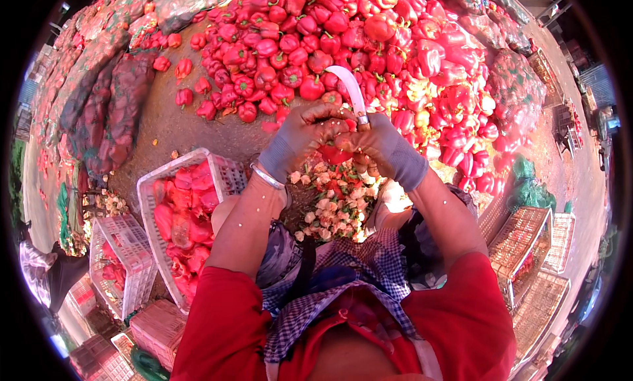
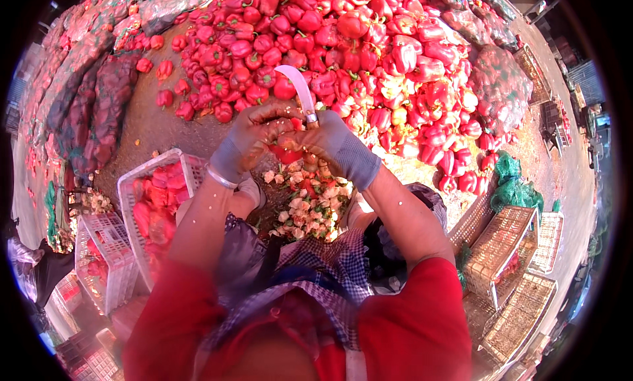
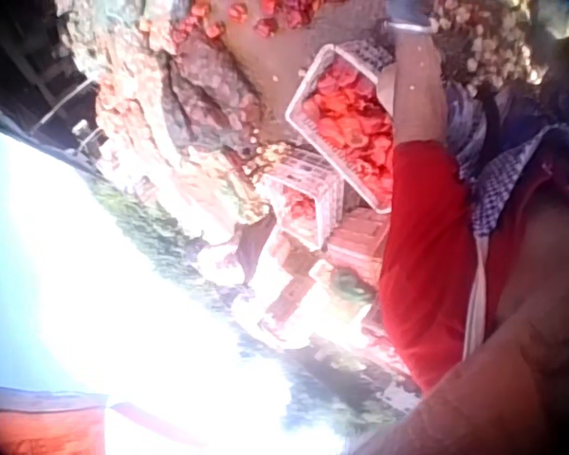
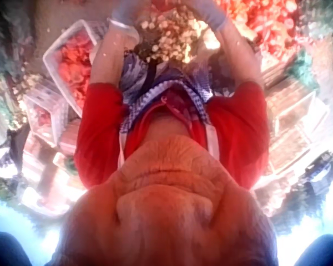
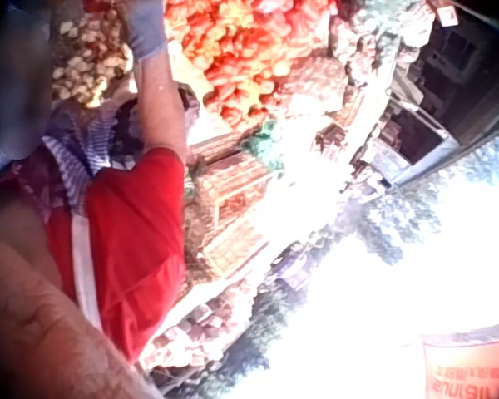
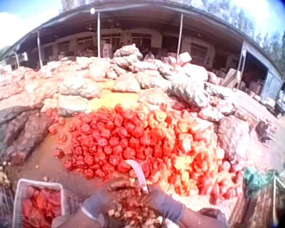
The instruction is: The person removes the stems and cores from red peppers using a curved knife and places the processed peppers into a plastic crate.
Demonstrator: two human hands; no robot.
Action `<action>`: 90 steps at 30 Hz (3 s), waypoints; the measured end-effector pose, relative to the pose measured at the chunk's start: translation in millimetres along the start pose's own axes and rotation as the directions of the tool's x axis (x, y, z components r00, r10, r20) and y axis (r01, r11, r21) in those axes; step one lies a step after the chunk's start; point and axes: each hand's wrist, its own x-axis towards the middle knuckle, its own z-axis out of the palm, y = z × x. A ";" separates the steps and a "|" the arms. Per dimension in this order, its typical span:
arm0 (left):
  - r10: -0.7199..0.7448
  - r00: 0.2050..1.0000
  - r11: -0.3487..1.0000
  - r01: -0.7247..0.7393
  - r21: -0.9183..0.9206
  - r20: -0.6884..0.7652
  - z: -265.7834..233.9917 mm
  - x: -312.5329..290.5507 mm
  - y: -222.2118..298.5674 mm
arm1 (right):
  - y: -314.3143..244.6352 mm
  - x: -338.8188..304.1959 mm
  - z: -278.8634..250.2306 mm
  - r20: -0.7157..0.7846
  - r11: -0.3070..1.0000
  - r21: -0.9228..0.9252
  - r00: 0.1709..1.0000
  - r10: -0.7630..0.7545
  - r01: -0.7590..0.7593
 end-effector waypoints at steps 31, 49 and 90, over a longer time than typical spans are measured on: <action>0.190 0.937 0.968 -0.228 -0.103 -0.292 18.6 -1.4 -2.0 | 8.5 8.2 20.5 -0.170 0.965 0.206 0.977 -0.127 0.161; -0.033 0.897 0.942 -0.120 -0.313 -0.441 20.1 -6.1 12.3 | -7.9 18.7 22.2 -0.160 0.925 0.267 0.959 -0.234 0.270; 0.195 0.937 0.850 -0.309 -0.427 -0.291 -9.2 -1.1 -13.5 | -6.4 -5.6 -14.8 -0.325 0.974 0.112 0.933 -0.153 0.199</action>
